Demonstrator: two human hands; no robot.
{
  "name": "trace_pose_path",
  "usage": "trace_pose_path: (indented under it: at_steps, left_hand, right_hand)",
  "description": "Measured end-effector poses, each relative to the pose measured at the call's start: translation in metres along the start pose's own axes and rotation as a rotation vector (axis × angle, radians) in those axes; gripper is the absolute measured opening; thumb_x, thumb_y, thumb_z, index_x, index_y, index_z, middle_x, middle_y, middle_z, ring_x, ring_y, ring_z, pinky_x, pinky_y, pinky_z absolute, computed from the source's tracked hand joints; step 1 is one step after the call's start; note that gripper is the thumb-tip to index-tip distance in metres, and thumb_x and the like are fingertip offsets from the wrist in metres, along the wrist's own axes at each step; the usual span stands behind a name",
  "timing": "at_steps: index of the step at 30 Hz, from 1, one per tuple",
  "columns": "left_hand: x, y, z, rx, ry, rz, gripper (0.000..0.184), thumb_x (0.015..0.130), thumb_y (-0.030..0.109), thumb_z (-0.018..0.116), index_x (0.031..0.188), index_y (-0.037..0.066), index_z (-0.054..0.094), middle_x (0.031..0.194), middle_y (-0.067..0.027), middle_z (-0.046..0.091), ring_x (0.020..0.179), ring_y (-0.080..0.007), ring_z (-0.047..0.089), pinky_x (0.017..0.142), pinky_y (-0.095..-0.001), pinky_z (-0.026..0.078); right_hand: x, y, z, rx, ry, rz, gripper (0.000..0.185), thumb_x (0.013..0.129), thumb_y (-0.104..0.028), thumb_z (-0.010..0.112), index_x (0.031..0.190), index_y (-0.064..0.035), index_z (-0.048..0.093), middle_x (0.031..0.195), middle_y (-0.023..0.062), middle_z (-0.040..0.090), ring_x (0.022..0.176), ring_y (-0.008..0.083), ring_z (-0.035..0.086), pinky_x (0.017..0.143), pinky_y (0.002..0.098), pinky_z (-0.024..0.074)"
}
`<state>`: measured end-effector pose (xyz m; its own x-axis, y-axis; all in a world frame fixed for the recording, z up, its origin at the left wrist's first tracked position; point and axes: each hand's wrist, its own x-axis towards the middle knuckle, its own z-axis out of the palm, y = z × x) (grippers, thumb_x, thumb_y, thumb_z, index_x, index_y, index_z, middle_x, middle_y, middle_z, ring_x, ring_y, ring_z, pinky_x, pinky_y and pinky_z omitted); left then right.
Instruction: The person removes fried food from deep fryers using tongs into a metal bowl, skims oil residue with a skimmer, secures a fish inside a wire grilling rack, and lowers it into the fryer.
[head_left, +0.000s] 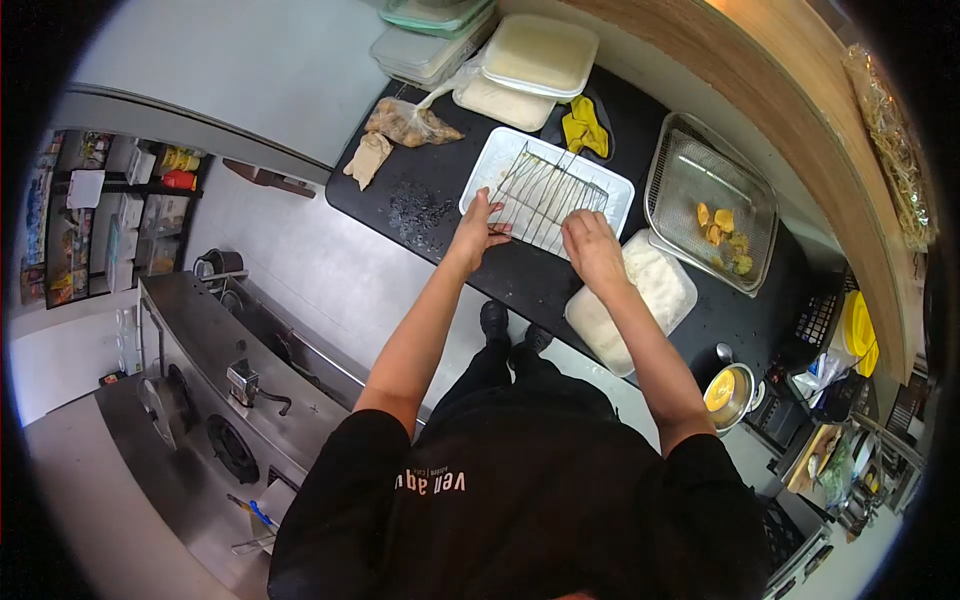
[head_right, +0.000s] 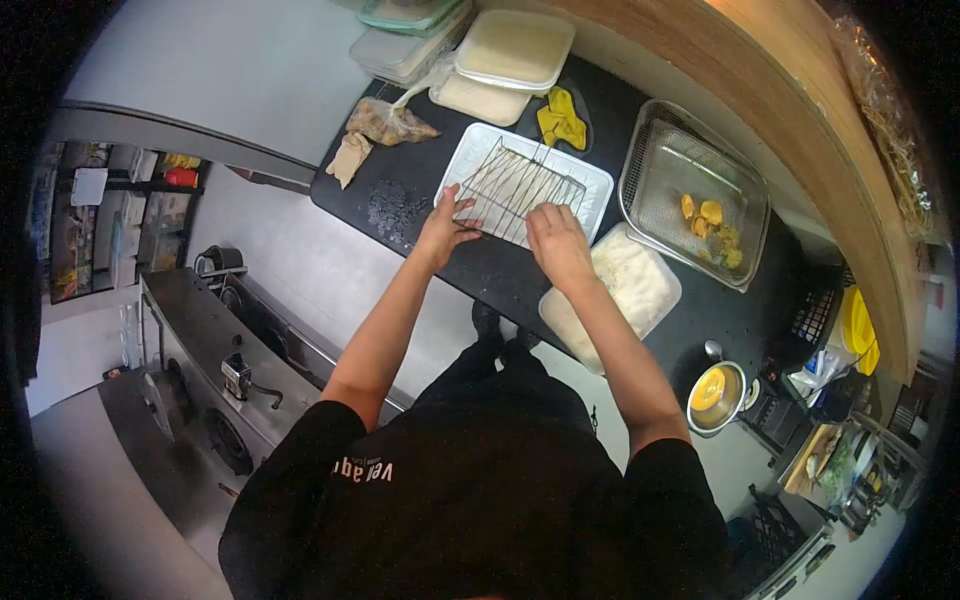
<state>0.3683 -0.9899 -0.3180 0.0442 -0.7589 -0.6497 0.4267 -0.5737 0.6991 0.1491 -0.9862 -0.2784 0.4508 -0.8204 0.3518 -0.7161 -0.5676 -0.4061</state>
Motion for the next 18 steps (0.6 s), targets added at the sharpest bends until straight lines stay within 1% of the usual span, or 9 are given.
trace_pose_path:
  at_steps: [3, 5, 6, 8, 12, 13, 14, 16, 18]
  left_hand:
    - [0.018, -0.036, -0.018, 0.055, 0.041, 0.11, 0.045, 0.095, 0.027, 0.055, 0.136, 0.008, 0.046, 0.115, -0.0077, 0.06, 0.086, -0.0135, 0.059, 0.071, -0.0293, 0.052]
    - [0.036, -0.056, -0.037, 0.376, 0.098, 0.191, 0.036, 0.092, 0.017, 0.06, 0.126, 0.006, 0.057, 0.101, -0.0064, 0.066, 0.073, -0.0114, 0.06, 0.061, -0.0255, 0.051]
    - [0.035, -0.054, -0.039, 0.377, 0.09, 0.195, 0.036, 0.092, 0.017, 0.06, 0.126, 0.006, 0.057, 0.101, -0.0064, 0.066, 0.073, -0.0114, 0.06, 0.061, -0.0255, 0.051]
    - [0.029, -0.056, -0.038, 0.486, 0.165, 0.188, 0.033, 0.09, 0.012, 0.062, 0.122, 0.003, 0.06, 0.091, -0.0025, 0.068, 0.066, -0.0079, 0.057, 0.059, -0.0225, 0.05]
    - [0.028, -0.063, -0.045, 0.491, 0.121, 0.213, 0.031, 0.09, 0.008, 0.061, 0.12, 0.002, 0.061, 0.094, -0.0037, 0.068, 0.065, -0.0071, 0.056, 0.057, -0.023, 0.048]
    - [0.03, -0.065, -0.045, 0.468, 0.138, 0.245, 0.028, 0.087, 0.002, 0.06, 0.114, 0.002, 0.065, 0.084, -0.0038, 0.068, 0.059, -0.0086, 0.055, 0.05, -0.0239, 0.044]
    - [0.032, -0.063, -0.047, 0.488, 0.114, 0.249, 0.028, 0.087, 0.002, 0.06, 0.114, 0.002, 0.065, 0.084, -0.0038, 0.068, 0.059, -0.0086, 0.055, 0.05, -0.0239, 0.044]
    - [0.034, -0.059, -0.048, 0.646, 0.133, 0.217, 0.03, 0.086, -0.001, 0.057, 0.115, 0.001, 0.064, 0.083, -0.0033, 0.067, 0.059, -0.0085, 0.055, 0.05, -0.0236, 0.045]
    - [0.038, -0.055, -0.051, 0.652, 0.107, 0.24, 0.033, 0.084, -0.005, 0.052, 0.115, 0.0, 0.063, 0.08, -0.0035, 0.065, 0.058, -0.009, 0.054, 0.05, -0.0237, 0.045]
  right_hand:
    - [0.019, 0.012, -0.016, -0.022, 0.044, -0.034, 0.01, 0.085, -0.012, 0.06, 0.089, -0.0033, 0.058, 0.089, 0.0113, 0.057, 0.081, 0.0303, 0.057, 0.073, 0.0399, 0.0494]
    - [0.044, 0.029, -0.026, -0.058, 0.058, 0.021, 0.011, 0.086, -0.013, 0.059, 0.086, -0.0017, 0.059, 0.087, 0.0137, 0.059, 0.08, 0.0324, 0.059, 0.072, 0.0414, 0.0503]
    - [0.058, 0.039, -0.032, -0.074, 0.095, 0.041, 0.012, 0.086, -0.013, 0.058, 0.085, -0.001, 0.059, 0.086, 0.0148, 0.059, 0.08, 0.0333, 0.06, 0.072, 0.0417, 0.0505]
    - [0.083, 0.061, -0.045, -0.039, 0.085, 0.124, 0.013, 0.087, -0.014, 0.057, 0.086, -0.0012, 0.059, 0.088, 0.0171, 0.06, 0.083, 0.0355, 0.061, 0.073, 0.044, 0.0504]
    - [0.118, 0.105, -0.045, -0.036, 0.054, 0.234, 0.016, 0.088, -0.017, 0.055, 0.089, -0.0027, 0.062, 0.094, 0.0185, 0.063, 0.089, 0.0367, 0.062, 0.077, 0.0456, 0.0498]
    - [0.124, 0.109, -0.045, -0.001, -0.016, 0.26, 0.018, 0.088, -0.019, 0.055, 0.091, -0.0036, 0.063, 0.096, 0.0185, 0.064, 0.091, 0.0368, 0.062, 0.079, 0.0459, 0.0494]
    - [0.13, 0.112, -0.047, 0.035, -0.083, 0.286, 0.02, 0.089, -0.021, 0.055, 0.093, -0.0045, 0.065, 0.099, 0.0184, 0.064, 0.093, 0.0368, 0.062, 0.081, 0.0462, 0.049]
    - [0.134, 0.116, -0.047, 0.011, -0.118, 0.23, 0.023, 0.088, -0.024, 0.056, 0.096, -0.0046, 0.066, 0.1, 0.0186, 0.065, 0.093, 0.037, 0.062, 0.082, 0.0458, 0.0488]
    - [0.131, 0.102, -0.05, -0.052, -0.085, 0.094, 0.018, 0.087, -0.018, 0.056, 0.092, -0.0046, 0.066, 0.098, 0.0174, 0.065, 0.092, 0.0349, 0.063, 0.079, 0.0444, 0.0503]
